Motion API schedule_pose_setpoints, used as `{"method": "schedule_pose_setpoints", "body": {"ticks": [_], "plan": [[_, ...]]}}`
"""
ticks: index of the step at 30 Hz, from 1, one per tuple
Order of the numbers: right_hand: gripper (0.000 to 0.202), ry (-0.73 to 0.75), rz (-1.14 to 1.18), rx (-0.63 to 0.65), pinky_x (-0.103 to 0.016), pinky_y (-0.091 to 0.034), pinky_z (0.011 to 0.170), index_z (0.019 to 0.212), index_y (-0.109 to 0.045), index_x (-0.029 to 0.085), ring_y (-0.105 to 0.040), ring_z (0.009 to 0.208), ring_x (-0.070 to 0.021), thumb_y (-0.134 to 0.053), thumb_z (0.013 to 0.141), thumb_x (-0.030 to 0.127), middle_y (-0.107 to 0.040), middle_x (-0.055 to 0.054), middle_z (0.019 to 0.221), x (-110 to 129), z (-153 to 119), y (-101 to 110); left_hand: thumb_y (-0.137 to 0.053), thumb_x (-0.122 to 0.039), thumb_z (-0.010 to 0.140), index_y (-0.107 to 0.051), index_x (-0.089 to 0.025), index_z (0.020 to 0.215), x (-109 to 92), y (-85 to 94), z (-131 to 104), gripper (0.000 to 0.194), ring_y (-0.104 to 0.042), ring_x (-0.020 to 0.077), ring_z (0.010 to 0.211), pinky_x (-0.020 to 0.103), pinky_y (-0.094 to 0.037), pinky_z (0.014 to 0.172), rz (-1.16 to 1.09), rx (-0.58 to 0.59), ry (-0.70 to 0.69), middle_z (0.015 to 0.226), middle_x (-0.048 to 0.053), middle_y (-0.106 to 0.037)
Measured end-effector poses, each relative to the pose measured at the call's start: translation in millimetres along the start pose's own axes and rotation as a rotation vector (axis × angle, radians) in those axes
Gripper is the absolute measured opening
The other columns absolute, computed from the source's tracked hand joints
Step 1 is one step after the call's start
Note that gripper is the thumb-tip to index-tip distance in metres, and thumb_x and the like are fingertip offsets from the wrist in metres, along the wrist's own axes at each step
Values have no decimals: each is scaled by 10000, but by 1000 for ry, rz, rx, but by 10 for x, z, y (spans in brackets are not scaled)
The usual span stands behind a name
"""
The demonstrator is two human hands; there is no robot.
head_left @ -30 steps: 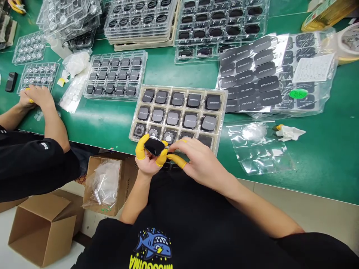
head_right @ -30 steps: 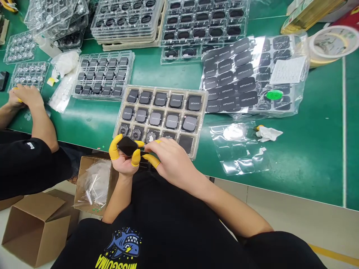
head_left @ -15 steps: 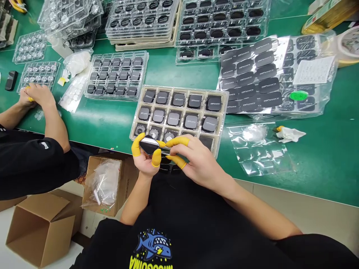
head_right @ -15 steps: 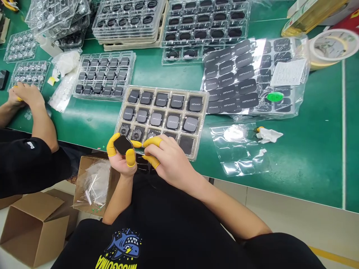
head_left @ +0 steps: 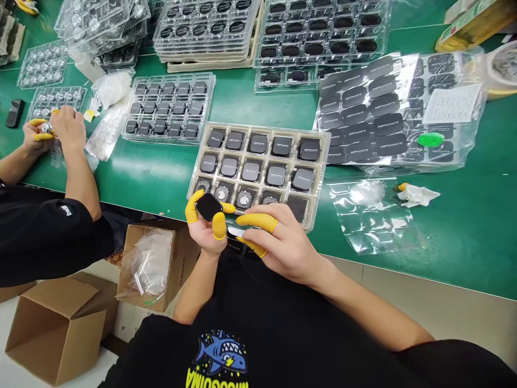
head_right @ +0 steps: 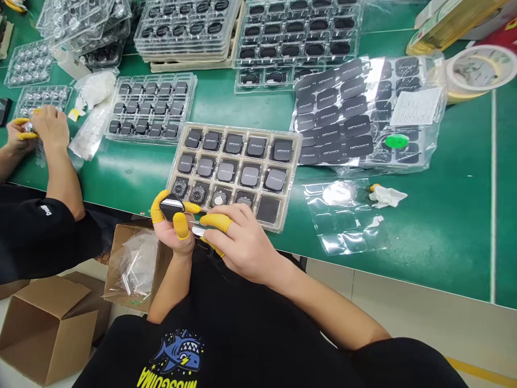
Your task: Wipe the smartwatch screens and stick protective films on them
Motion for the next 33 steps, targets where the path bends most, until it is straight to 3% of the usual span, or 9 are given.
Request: {"method": "schedule_pose_setpoints", "body": {"ticks": [11,20,26,33], "plan": [[205,177,48,31,-450,-598,948,994,-744,228,-800,1114,-222,-631,1113,104,-876,-51,1046,146,34,61,-938,-601,871,-683,-245,1307,-16,19,8,618,-763,138,580,204,-528,560,-68,46,4,738,-35,-811],[233,202,128,100,-448,-599,1037,963,-736,214,-752,1212,-218,-609,1154,172,-871,-64,1067,163,4,87,-959,-569,863,-696,-251,1288,1,28,13,593,-740,121,553,202,-558,591,-101,40,56,695,-61,-773],[197,146,255,174,-445,-618,1027,1013,-737,218,-707,1288,-240,-601,1156,223,-825,-145,1177,164,-49,150,-960,-535,877,-711,-257,1285,43,64,47,553,-668,91,465,169,-506,514,-117,54,65,639,-82,-723],[126,-15,637,232,-383,-623,1074,1009,-753,228,-642,1392,-250,-738,1107,306,-780,-105,1137,145,-64,372,-939,-528,898,-697,-277,1331,44,96,85,556,-713,124,471,190,-556,503,-100,113,-30,663,-73,-735]]}}
Point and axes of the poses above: each hand's wrist, its own z-axis towards the middle knuckle, its own y-axis out of the back of the hand, x = y × z, the point moved 5 cm from there along z, towards the middle knuckle
